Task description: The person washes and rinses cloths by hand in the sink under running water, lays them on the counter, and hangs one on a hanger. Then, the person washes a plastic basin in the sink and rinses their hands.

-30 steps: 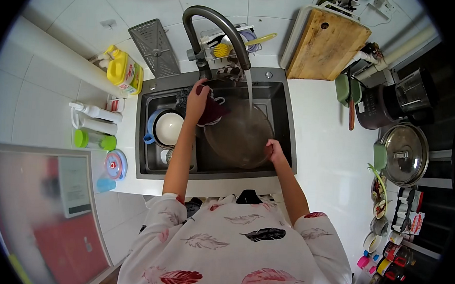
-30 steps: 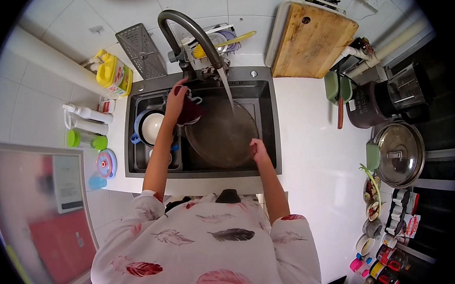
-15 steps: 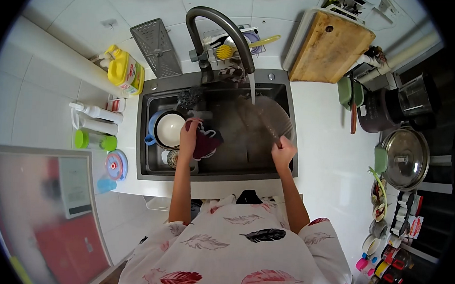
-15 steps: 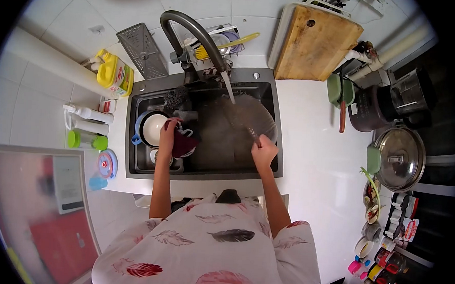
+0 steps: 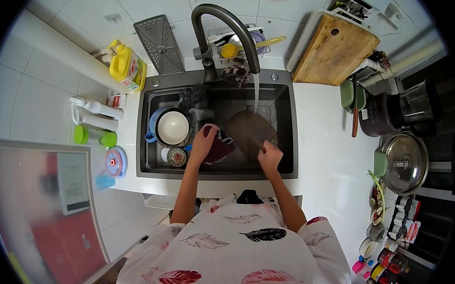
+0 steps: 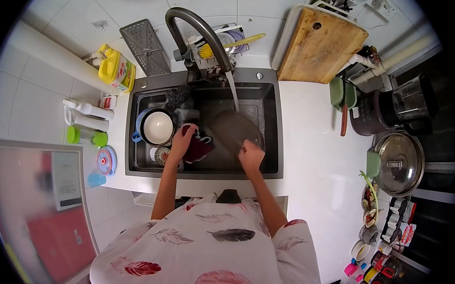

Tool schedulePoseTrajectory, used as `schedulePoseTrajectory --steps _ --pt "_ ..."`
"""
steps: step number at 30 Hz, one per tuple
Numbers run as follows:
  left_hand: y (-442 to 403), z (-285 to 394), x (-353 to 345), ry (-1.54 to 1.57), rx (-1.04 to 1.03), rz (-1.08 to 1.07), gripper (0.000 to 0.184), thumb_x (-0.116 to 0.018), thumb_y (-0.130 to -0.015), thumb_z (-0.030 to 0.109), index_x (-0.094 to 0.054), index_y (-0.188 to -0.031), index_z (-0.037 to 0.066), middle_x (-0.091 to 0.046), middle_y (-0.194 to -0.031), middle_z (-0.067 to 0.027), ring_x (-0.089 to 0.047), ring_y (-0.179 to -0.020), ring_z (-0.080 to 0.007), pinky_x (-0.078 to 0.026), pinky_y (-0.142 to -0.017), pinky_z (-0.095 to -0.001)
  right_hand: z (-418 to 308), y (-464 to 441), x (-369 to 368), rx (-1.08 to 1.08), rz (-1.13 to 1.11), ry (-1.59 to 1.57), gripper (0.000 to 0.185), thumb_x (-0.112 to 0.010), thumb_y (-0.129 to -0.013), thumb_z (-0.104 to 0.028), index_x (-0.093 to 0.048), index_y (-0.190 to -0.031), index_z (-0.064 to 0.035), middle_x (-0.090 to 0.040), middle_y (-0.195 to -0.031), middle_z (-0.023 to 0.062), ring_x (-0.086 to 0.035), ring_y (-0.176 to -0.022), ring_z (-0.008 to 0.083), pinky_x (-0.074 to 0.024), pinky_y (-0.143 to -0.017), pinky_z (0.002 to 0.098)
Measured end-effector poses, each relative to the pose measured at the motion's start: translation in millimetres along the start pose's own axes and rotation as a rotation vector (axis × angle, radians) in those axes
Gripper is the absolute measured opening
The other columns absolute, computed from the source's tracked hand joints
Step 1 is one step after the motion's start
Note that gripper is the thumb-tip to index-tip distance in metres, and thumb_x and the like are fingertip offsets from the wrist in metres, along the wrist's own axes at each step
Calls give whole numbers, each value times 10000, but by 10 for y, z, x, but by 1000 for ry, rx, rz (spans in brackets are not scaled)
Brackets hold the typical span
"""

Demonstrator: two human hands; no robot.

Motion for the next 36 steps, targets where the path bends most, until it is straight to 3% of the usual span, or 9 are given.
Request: schedulePoseTrajectory --steps 6,9,13,15,16,18,22,27,36 --pt "-152 -108 -229 -28 29 -63 301 -448 -832 295 -543 -940 30 -574 -875 -144 -547 -871 -266 -398 -764 -298 1046 -65 -779 -840 -215 -840 101 -509 -604 -19 -420 -583 -63 -412 -513 23 -405 -459 151 -330 -456 294" --pt "-224 -160 -382 -102 -63 -121 301 -444 -832 280 -554 -939 21 -569 -905 -164 -533 -888 -298 -399 -770 -316 1245 6 -1009 -977 -348 -879 117 -544 -626 -58 -427 -621 -53 -387 -553 -10 -388 -530 101 -335 -490 287" --pt "-254 -165 -506 -261 -74 -169 297 -440 -835 268 -561 -945 21 -566 -894 -191 -521 -860 -353 -413 -737 -363 1327 -59 -1101 -910 -546 -652 162 -577 -633 -96 -482 -750 -38 -465 -702 36 -464 -669 140 -387 -600 286" --pt "-256 -173 -583 -268 -59 -172 289 -433 -842 260 -559 -949 23 -565 -906 -189 -521 -871 -349 -411 -739 -346 1139 -231 -866 -700 -550 382 318 -604 -635 -133 -505 -923 -43 -480 -949 102 -474 -904 211 -404 -745 313" --pt "-267 -173 -626 -274 -49 -173 281 -426 -849 252 -557 -953 26 -564 -917 -186 -520 -882 -345 -409 -742 -329 1016 -305 -765 -700 -551 381 318 -604 -635 -133 -505 -923 -43 -480 -949 102 -474 -904 211 -404 -745 313" --pt "-314 -194 -736 -301 -29 -189 279 -429 -848 250 -557 -951 25 -567 -908 -183 -524 -878 -343 -409 -739 -328 674 -491 -679 -398 -623 151 447 -622 -646 -114 -458 -1053 -26 -356 -1167 148 -430 -995 222 -406 -738 289" --pt "-463 -136 -978 -217 -72 -250 277 -436 -845 246 -556 -933 12 -573 -878 -179 -541 -844 -328 -413 -712 -317 339 -574 -749 -264 -737 -612 424 -645 -646 -112 -473 -1026 -33 -466 -1066 117 -488 -895 188 -414 -703 271" --pt "-734 134 -1170 -207 -200 -395 270 -439 -841 236 -557 -900 1 -580 -813 -159 -559 -733 -284 -419 -654 -307 363 -713 -753 -438 -627 -766 343 -621 -645 -95 -521 -966 -25 -577 -726 45 -556 -688 151 -433 -655 270" --pt "-1061 348 -1175 -68 -249 -635 290 -491 -782 53 -510 -1071 55 -578 -902 -43 -529 -830 -114 -416 -746 -245 518 -930 -602 -865 -514 -1447 150 -553 -785 -112 -537 -929 -75 -561 -827 -13 -514 -745 64 -393 -668 199"
Point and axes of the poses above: each hand's wrist, its own y-axis away from the middle knuckle, its own x-axis out of the back of the hand, z = x × y, the point moved 5 cm from there along -y, towards the middle knuckle
